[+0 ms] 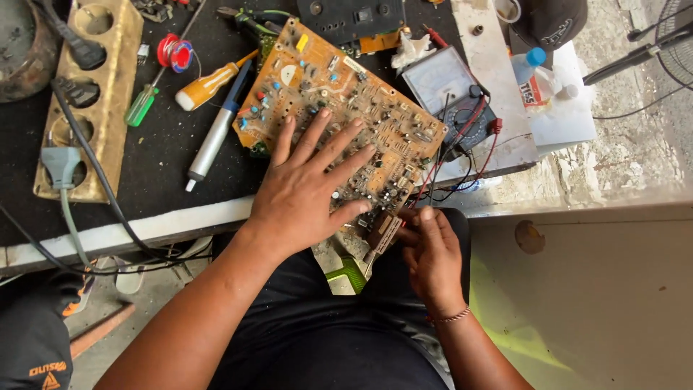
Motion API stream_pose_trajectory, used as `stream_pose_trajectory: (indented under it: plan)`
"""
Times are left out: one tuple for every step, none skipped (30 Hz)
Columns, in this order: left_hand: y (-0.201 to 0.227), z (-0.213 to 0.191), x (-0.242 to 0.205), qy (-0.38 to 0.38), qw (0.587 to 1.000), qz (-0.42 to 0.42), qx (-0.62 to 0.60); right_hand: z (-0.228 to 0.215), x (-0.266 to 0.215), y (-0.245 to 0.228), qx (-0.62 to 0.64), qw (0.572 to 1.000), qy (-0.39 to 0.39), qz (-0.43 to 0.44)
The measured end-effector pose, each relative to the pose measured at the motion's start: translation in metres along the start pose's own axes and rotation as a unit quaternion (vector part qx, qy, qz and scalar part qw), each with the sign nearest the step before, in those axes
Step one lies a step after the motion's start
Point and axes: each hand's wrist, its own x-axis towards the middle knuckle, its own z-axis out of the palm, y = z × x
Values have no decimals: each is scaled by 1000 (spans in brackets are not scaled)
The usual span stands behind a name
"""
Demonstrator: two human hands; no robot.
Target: The person uses a soldering iron and a multimeter to work on a green circuit board. They flip the board over to access different sides, probe various components with the multimeter leads, and handle small electronic parts on the workbench.
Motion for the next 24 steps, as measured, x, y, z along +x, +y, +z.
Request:
stream_pose_trajectory:
  plan:
    - [-1, 1, -1, 0, 1000, -3, -1, -2, -5, -3, -3, 1000, -1, 2]
    - [-1, 2, -2, -3, 1000, -5, -8, -4, -9, -6, -22, 1000, 3, 0]
    - [-3, 2, 1, -4, 1000, -3, -14, -5, -12, -11, -39, 999, 10, -6]
    - [-4, 1, 1, -2, 1000, -2, -14, -14, -13, -12, -40, 999, 10, -7]
    - [-3, 1, 1, 14, 1000, 3, -24, -24, -17, -13, -82, 997, -4, -12]
    - [-3, 1, 0, 30, 999, 8, -35, -33, -20, -13, -124, 992, -19, -17]
    - [-3, 1, 0, 31, 999, 9, -37, -41, -21, -15, -126, 992, -17, -17]
    - [-4, 1, 0, 29, 999, 10, -38, -48, -22, -16, -156, 988, -5, -12]
    - [-4, 0, -1, 27, 999, 10, -39, -56, -23, -17, -186, 982, 7, -4]
    - [-3, 1, 0, 26, 999, 10, -41, -64, -28, -24, -188, 982, 8, -4]
    - [-3, 0, -1, 28, 999, 10, -41, -71, -31, -30, -207, 978, -16, -17]
    - [-3, -1, -1, 29, 999, 10, -42, -77, -34, -36, -226, 973, -41, -31]
    - [-3, -1, -1, 29, 999, 10, -43, -86, -40, -44, -227, 973, -41, -30]
    - [-4, -2, -2, 28, 999, 11, -43, -94, -46, -52, -306, 952, -22, -25]
    - [-3, -2, -1, 27, 999, 12, -43, -103, -53, -61, -383, 924, -3, -20]
    - [-3, -1, -1, 28, 999, 12, -44, -106, -61, -71, -384, 923, -2, -19]
    - [-3, 0, -1, 26, 998, 10, -48, -109, -69, -81, -431, 900, 48, -40]
    - [-3, 0, -2, 25, 998, 8, -52, -112, -78, -90, -476, 872, 98, -60]
    - [-3, 1, -3, 24, 998, 7, -53, -108, -85, -96, -477, 872, 98, -58]
    - [-3, 1, -3, 20, 998, 5, -52, -105, -92, -103, -487, 864, 105, -69]
    - [-3, 0, -1, 17, 999, 6, -50, -102, -99, -108, -496, 857, 114, -80]
    - [-4, 1, -1, 17, 999, 9, -50, -94, -101, -114, -495, 857, 117, -80]
    - [-3, 1, -1, 17, 999, 6, -50, -87, -103, -120, -537, 828, 72, -146]
    - [-3, 1, -1, 18, 999, 4, -51, -79, -105, -125, -574, 790, 27, -211]
